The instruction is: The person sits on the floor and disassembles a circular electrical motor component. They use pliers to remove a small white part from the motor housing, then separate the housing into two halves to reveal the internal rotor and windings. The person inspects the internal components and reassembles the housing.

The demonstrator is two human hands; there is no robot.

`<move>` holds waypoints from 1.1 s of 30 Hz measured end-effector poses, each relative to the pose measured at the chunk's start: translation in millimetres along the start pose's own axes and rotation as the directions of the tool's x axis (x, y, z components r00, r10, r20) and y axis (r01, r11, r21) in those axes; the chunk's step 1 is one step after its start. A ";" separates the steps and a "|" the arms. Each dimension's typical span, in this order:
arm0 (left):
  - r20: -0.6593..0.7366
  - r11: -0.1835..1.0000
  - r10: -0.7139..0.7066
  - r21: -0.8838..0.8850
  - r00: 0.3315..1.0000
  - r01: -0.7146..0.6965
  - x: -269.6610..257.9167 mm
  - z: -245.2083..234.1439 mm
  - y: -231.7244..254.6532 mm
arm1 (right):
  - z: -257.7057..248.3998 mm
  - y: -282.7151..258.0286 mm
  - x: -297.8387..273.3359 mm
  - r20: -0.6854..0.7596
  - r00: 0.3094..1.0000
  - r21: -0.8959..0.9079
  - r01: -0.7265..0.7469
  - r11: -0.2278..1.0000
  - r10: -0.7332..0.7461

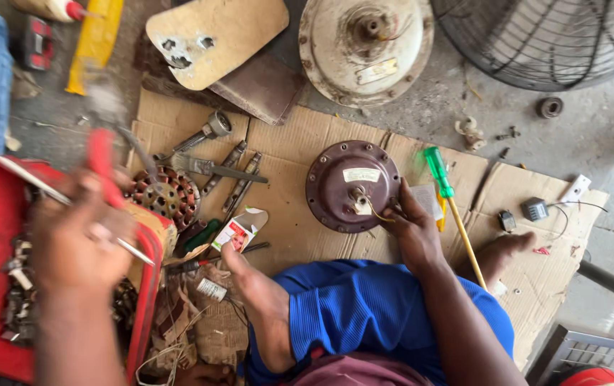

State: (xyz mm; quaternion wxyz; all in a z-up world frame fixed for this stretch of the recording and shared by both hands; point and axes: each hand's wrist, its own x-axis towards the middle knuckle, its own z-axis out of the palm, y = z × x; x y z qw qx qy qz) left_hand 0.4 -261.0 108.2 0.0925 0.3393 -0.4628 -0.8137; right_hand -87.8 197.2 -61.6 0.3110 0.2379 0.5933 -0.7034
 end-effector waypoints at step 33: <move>-0.048 0.751 0.359 0.609 0.932 -0.258 -74.3 240.4 -285.0 | -36.5 -46.5 -64.9 0.077 0.994 0.526 -0.107 0.844 0.078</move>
